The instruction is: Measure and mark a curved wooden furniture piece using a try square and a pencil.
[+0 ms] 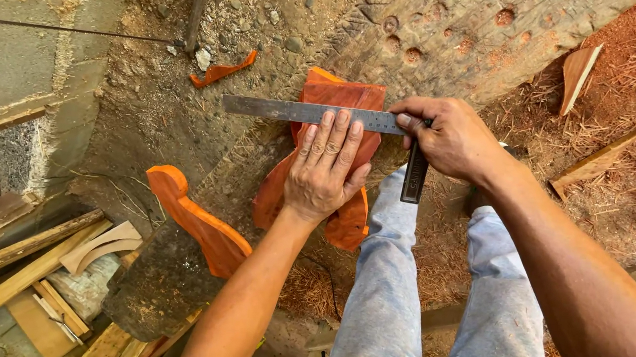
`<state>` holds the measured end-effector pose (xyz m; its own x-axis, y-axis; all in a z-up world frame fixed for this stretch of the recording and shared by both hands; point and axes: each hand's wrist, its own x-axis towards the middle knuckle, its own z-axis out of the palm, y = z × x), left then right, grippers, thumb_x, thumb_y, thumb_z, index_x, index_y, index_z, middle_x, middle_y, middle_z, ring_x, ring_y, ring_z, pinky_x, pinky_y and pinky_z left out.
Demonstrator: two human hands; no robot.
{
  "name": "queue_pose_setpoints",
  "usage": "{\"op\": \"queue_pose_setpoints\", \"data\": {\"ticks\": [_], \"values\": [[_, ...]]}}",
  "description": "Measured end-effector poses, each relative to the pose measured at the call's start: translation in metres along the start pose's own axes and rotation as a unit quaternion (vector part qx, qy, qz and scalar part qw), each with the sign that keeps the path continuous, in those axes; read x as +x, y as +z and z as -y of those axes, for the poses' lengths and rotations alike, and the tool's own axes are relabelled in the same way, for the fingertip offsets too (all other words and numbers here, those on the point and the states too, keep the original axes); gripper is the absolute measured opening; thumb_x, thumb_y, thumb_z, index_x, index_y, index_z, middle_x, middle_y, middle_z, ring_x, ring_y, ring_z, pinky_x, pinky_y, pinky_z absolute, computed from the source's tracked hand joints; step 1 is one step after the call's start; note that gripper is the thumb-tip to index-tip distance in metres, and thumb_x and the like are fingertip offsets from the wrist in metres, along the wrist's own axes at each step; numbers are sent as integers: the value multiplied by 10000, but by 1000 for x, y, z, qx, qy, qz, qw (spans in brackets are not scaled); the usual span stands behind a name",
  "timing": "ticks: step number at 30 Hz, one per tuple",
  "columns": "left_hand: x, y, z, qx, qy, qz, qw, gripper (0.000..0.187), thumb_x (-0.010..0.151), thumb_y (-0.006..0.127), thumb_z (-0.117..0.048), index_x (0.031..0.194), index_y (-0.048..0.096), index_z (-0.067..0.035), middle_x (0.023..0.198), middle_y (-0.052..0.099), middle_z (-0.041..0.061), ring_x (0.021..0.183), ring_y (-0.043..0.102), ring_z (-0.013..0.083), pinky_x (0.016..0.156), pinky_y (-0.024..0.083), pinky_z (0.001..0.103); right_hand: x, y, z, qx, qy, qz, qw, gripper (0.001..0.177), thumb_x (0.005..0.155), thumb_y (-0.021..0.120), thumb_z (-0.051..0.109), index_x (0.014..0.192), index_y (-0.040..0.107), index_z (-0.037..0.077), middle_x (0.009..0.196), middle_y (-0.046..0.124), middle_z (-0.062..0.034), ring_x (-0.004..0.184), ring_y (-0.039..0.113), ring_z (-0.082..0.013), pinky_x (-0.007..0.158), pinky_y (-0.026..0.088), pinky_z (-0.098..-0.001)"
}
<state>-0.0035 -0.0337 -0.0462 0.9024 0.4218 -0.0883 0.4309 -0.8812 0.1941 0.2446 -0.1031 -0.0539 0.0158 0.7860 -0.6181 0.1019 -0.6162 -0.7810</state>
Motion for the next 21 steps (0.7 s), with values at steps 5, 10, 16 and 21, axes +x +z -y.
{"op": "queue_pose_setpoints", "data": {"ticks": [5, 10, 16, 21], "values": [[0, -2, 0, -4, -3, 4, 1000, 589, 1096, 573, -388, 1556, 476, -33, 1628, 406, 181, 1535, 369, 341, 1285, 265, 476, -1, 3, -1, -6, -9, -21, 1000, 237, 1005, 605, 202, 1193, 735, 141, 727, 715, -32, 646, 665, -162, 620, 543, -348], [1, 0, -1, 17, 10, -4, 1000, 592, 1098, 571, -389, 1539, 487, -2, 1612, 429, 193, 1521, 379, 341, 1273, 278, 474, -2, 3, -5, -8, -42, -35, 998, 228, 999, 615, 184, 1181, 736, 122, 725, 721, -41, 643, 673, -163, 619, 541, -348], [1, -7, 1, 22, 12, -24, 999, 589, 1114, 574, -392, 1524, 504, 25, 1591, 474, 192, 1509, 413, 329, 1267, 304, 441, 2, 11, -16, 24, -18, -34, 999, 219, 999, 614, 150, 1172, 730, 83, 740, 707, -65, 665, 635, -148, 617, 523, -340], [0, -4, 5, 6, -21, -59, 998, 576, 1105, 570, -397, 1515, 518, 5, 1577, 490, 170, 1495, 448, 306, 1259, 322, 440, 6, 6, -10, -15, 3, -11, 1000, 205, 1010, 605, 153, 1140, 726, 50, 769, 710, -78, 718, 633, -150, 676, 524, -336]]}}
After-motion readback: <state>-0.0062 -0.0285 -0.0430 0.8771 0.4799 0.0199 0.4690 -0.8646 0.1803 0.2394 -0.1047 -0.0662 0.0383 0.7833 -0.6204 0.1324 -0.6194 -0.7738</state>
